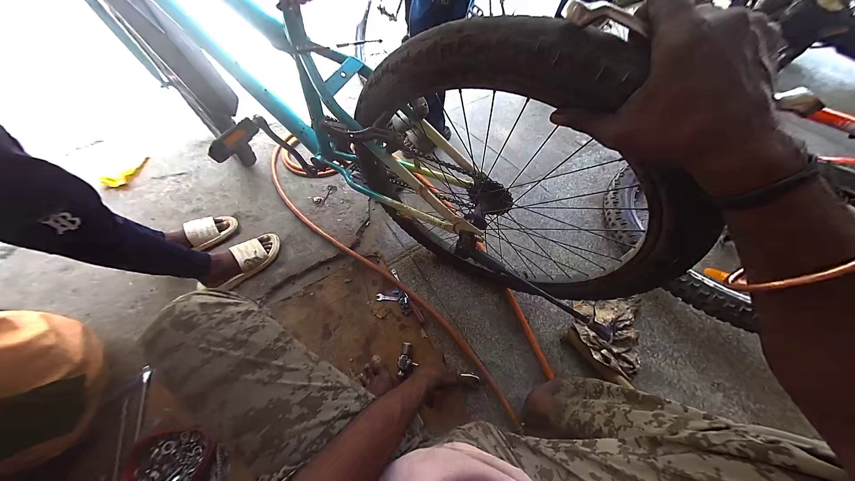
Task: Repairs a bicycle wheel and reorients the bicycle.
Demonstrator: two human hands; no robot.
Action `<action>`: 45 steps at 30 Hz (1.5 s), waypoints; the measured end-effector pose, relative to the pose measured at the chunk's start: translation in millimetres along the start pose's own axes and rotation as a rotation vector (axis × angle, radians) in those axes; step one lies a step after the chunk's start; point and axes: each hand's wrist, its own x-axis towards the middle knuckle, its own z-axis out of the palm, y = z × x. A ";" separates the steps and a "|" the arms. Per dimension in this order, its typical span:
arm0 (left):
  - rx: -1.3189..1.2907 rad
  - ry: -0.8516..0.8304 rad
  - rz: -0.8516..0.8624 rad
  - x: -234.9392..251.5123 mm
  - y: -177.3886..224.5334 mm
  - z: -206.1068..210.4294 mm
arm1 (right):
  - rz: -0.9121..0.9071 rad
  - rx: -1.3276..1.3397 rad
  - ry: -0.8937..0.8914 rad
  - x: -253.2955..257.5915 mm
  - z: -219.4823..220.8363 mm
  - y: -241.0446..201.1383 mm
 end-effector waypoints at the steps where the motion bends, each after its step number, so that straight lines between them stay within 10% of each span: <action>1: 0.010 0.045 -0.003 7.7 -0.2 3.0 | -0.011 0.006 0.010 -1.2 -0.5 1.5; 10: -0.285 0.391 -0.341 -40.8 15.6 -8.7 | -0.060 0.040 0.083 -11.4 2.6 21.2; 14: -0.988 0.601 -0.154 -56.9 -4.0 -55.5 | -0.040 0.074 0.089 -12.0 4.6 24.8; 19: -1.112 0.896 0.217 -121.5 -6.9 -89.5 | -0.129 0.062 0.102 -9.7 7.7 36.1; 25: -1.804 0.524 0.597 -182.2 6.0 -131.7 | -0.129 0.048 0.070 -5.1 6.8 35.2; 32: -1.977 0.901 0.682 -166.4 29.0 -152.3 | -0.194 0.048 0.103 -5.7 9.6 45.4; 38: -1.431 0.090 0.430 -165.0 100.9 -75.1 | -0.156 0.089 0.060 0.8 8.5 52.1; 41: -1.681 0.120 0.452 -180.4 70.1 -91.2 | -0.179 0.084 0.081 -1.2 8.1 58.8; 45: -1.766 0.576 0.667 -222.7 -3.6 -143.8 | -0.201 0.105 0.096 -6.0 6.8 64.4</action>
